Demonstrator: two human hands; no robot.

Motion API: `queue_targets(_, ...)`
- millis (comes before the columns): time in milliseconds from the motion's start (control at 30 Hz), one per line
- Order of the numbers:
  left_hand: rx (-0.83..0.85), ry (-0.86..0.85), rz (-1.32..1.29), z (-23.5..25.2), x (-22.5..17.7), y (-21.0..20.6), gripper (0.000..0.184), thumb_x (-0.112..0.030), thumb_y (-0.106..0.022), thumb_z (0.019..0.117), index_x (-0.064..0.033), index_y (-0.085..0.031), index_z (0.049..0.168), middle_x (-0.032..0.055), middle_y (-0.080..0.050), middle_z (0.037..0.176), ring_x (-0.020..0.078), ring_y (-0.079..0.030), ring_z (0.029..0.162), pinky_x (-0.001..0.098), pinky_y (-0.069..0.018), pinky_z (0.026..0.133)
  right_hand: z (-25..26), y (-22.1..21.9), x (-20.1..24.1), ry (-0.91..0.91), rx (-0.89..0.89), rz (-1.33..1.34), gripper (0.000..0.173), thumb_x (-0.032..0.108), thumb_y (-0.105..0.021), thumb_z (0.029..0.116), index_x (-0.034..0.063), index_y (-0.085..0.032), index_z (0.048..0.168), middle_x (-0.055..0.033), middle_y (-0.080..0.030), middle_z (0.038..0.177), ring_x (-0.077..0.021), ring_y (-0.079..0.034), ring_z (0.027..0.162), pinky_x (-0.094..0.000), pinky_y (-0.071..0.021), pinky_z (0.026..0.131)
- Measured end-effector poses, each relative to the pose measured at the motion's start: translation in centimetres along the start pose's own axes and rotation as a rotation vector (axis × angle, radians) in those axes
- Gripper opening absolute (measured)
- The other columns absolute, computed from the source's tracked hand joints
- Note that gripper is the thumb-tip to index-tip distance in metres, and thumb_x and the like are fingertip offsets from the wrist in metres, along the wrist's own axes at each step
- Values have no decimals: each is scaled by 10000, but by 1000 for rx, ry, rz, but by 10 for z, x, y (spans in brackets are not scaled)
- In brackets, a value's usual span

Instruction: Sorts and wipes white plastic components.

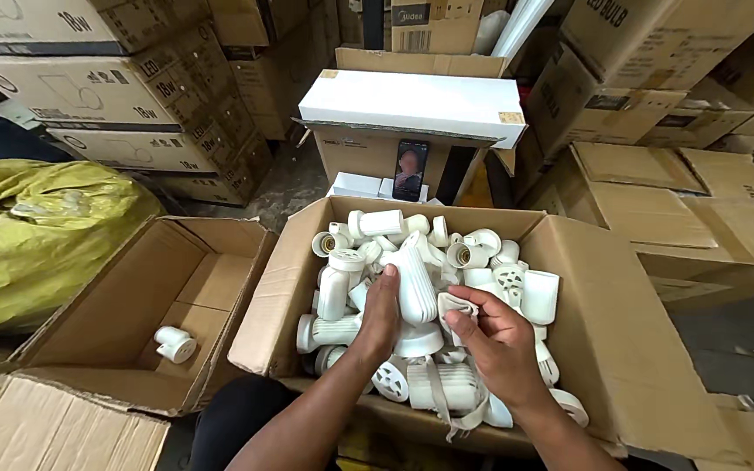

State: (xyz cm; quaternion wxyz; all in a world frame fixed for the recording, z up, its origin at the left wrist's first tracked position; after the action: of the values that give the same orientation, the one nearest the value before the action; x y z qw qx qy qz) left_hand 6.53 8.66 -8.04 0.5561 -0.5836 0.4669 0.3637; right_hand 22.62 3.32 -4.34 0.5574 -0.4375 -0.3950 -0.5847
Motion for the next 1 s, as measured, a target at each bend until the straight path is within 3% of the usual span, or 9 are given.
queue_targets(100, 6, -65, 52, 1, 1, 1, 628, -510, -338, 1048, 29, -575, 1267, 113, -705, 1091, 145, -692, 1021, 356, -580, 924, -1, 1, 1, 47, 56, -85, 169, 108, -685, 940, -4, -724, 1061, -26, -726, 916, -55, -663, 740, -199, -569, 649)
queue_targets(200, 9, -121, 105, -1, 0, 0, 597, -510, -380, 1036, 22, -595, 1199, 67, -710, 998, 107, -698, 938, 322, -591, 869, -3, 0, -1, 61, 99, -168, 150, 135, -665, 956, 22, -736, 1026, -19, -707, 929, -36, -634, 750, -177, -539, 637)
queue_targets(400, 14, -217, 170, -6, -4, -5, 531, -495, -436, 1041, 6, -603, 1100, 3, -699, 885, 58, -693, 833, 268, -597, 791, -2, 2, -2, -76, 80, -182, 108, 128, -673, 926, 55, -732, 980, 36, -688, 798, 6, -591, 629, -149, -487, 552)
queue_targets(600, 21, -304, 243, -7, -3, -5, 566, -549, -452, 1032, -6, -605, 1086, -11, -689, 879, 41, -684, 816, 247, -592, 766, -2, 3, -2, -112, 84, -208, 97, 135, -661, 920, 75, -735, 937, 56, -670, 741, 20, -581, 611, -144, -472, 540)
queue_targets(733, -3, -381, 315, -7, 0, -1, 693, -656, -466, 986, 6, -627, 1109, 5, -691, 928, 47, -682, 852, 256, -591, 781, -1, 1, -3, -179, 35, -203, 84, 132, -676, 903, 86, -745, 911, 46, -673, 719, -2, -595, 603, -163, -484, 540)
queue_targets(1000, -4, -504, 301, -8, -1, 0, 701, -632, -482, 990, 38, -624, 1137, 25, -691, 992, 46, -678, 909, 251, -590, 823, -2, -1, -3, -228, -27, -127, 69, 106, -724, 886, 64, -705, 937, 20, -671, 712, -32, -587, 567, -173, -483, 513)
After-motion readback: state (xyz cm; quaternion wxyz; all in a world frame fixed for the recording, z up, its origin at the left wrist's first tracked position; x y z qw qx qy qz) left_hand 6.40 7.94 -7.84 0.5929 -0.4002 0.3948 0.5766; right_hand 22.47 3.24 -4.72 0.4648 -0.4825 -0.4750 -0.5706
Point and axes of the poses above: each hand's wrist, its own z-axis towards the middle knuckle, its own y-axis out of the back of the hand, x = y × z, the point moved 3 cm from there along z, towards the middle knuckle
